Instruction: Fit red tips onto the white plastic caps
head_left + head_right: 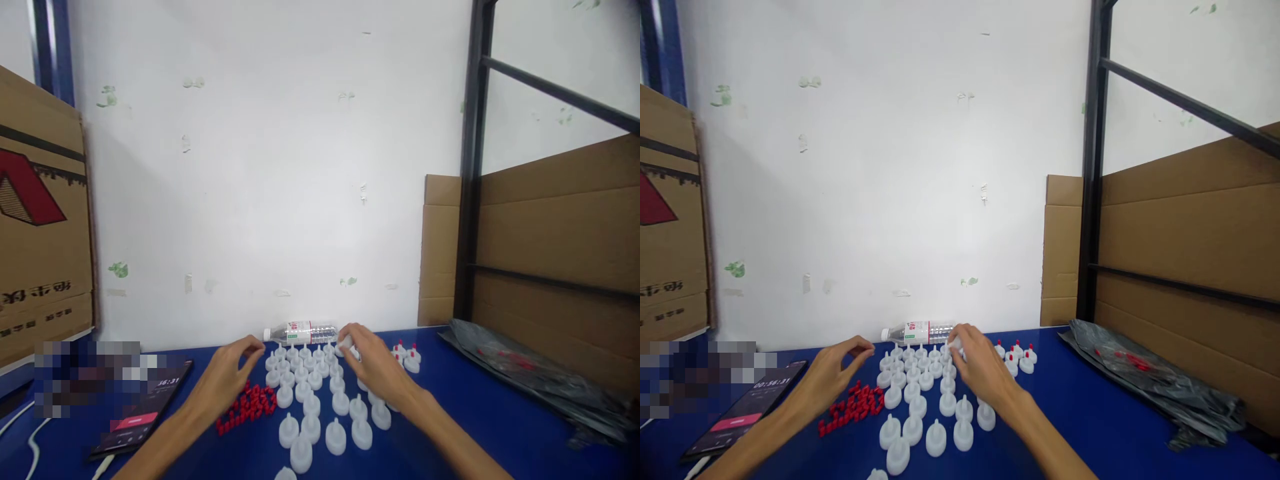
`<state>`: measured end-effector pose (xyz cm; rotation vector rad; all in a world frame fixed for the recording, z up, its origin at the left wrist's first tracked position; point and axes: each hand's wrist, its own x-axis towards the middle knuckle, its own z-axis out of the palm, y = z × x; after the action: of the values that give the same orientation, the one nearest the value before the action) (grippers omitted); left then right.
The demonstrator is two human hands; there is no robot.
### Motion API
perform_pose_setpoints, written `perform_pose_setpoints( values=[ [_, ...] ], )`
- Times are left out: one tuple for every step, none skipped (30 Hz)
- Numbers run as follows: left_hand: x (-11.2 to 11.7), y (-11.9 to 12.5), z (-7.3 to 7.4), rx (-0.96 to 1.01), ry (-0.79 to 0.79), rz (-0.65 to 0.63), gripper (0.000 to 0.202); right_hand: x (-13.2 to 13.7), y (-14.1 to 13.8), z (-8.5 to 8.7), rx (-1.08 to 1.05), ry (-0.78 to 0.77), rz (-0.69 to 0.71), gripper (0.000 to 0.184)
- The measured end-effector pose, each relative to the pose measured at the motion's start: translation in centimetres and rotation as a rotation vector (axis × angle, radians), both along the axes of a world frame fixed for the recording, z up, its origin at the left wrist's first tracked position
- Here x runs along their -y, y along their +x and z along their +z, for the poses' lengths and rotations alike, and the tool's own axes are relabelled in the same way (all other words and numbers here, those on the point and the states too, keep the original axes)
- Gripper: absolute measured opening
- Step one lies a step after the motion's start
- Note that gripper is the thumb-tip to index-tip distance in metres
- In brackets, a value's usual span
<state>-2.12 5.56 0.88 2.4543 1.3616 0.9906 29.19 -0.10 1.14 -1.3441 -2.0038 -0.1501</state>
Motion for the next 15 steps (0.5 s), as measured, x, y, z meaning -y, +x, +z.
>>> perform_pose_setpoints(
  values=[
    [0.8, 0.8, 0.0, 0.042, 0.003, -0.032, 0.033, 0.4, -1.0, -0.2, 0.015, 0.032, 0.066, 0.012],
    [1.6, 1.6, 0.0, 0.072, 0.001, -0.077, 0.034, 0.7, -1.8, -0.4, 0.028, 0.054, 0.109, 0.013],
    [2.3, 2.4, -0.1, 0.098, 0.009, -0.123, 0.034, 1.0, -2.4, -0.5, 0.04, 0.068, 0.134, 0.013],
    [3.0, 3.0, -0.3, 0.117, 0.03, -0.173, 0.033, 1.2, -2.9, -0.7, 0.051, 0.073, 0.137, 0.013],
    [3.6, 3.6, -0.5, 0.123, 0.041, -0.226, 0.032, 1.3, -3.2, -0.9, 0.062, 0.075, 0.134, 0.013],
    [4.1, 4.1, -0.7, 0.13, 0.049, -0.268, 0.031, 1.3, -3.4, -1.0, 0.073, 0.076, 0.132, 0.013],
    [4.5, 4.4, -0.9, 0.137, 0.058, -0.303, 0.03, 1.4, -3.6, -1.1, 0.082, 0.08, 0.134, 0.013],
    [4.8, 4.7, -1.2, 0.145, 0.063, -0.328, 0.029, 1.4, -3.7, -1.2, 0.087, 0.085, 0.139, 0.013],
    [5.1, 4.9, -1.4, 0.153, 0.068, -0.349, 0.028, 1.5, -3.9, -1.3, 0.087, 0.088, 0.146, 0.013],
    [5.3, 5.1, -1.6, 0.159, 0.072, -0.368, 0.027, 1.5, -4.1, -1.4, 0.079, 0.094, 0.152, 0.013],
    [5.6, 5.3, -1.9, 0.163, 0.073, -0.386, 0.026, 1.6, -4.3, -1.5, 0.069, 0.101, 0.158, 0.013],
    [5.8, 5.4, -2.1, 0.164, 0.076, -0.408, 0.026, 1.7, -4.5, -1.5, 0.06, 0.106, 0.166, 0.014],
    [5.9, 5.6, -2.2, 0.164, 0.083, -0.427, 0.027, 1.8, -4.7, -1.5, 0.054, 0.108, 0.175, 0.016],
    [6.1, 5.7, -2.3, 0.162, 0.093, -0.436, 0.027, 1.9, -4.8, -1.5, 0.053, 0.109, 0.185, 0.017],
    [6.3, 5.7, -2.4, 0.163, 0.107, -0.433, 0.028, 2.0, -5.0, -1.5, 0.054, 0.11, 0.191, 0.018]
  ],
)
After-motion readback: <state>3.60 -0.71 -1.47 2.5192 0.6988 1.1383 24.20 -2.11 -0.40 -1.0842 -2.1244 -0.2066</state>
